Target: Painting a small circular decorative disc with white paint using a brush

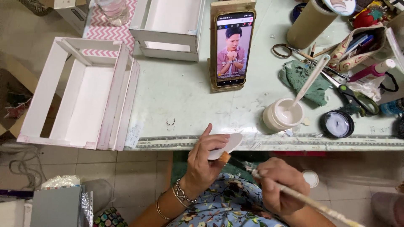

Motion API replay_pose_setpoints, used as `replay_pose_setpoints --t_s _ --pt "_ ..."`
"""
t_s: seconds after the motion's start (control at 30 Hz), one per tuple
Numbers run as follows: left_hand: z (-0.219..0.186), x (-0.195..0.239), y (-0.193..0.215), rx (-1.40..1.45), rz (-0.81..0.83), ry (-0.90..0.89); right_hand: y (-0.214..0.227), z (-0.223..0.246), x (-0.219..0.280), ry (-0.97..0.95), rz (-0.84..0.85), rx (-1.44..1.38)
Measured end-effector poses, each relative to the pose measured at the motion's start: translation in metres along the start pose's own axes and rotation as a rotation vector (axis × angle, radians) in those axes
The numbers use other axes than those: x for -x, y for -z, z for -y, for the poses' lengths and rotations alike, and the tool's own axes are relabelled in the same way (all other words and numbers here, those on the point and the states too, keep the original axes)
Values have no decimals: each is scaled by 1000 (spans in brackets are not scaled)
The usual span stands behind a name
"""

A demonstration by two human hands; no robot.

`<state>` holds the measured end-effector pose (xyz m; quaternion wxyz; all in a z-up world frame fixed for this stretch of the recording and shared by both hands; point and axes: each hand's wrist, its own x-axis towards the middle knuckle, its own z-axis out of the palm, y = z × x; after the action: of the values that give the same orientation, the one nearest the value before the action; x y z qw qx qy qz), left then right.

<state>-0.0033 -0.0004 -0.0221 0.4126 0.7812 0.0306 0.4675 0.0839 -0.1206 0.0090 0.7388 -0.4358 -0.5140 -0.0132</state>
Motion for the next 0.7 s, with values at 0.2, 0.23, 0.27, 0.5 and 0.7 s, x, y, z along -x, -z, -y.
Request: replay_pose_setpoints --t_s 0.2,0.23,0.27,0.5,0.7 --pt "-9 -4 1 184 -39 109 14 -12 3 -61 -235 243" --pt "-10 -4 2 176 -36 104 14 -12 6 -56 -239 235" --pt "-11 -5 2 236 -54 155 15 -11 9 -173 -316 278" --pt "-7 2 -1 641 -138 554 14 -10 7 -391 -358 208" --pt "-6 -11 3 1177 -298 961 12 -18 27 -211 -249 228"
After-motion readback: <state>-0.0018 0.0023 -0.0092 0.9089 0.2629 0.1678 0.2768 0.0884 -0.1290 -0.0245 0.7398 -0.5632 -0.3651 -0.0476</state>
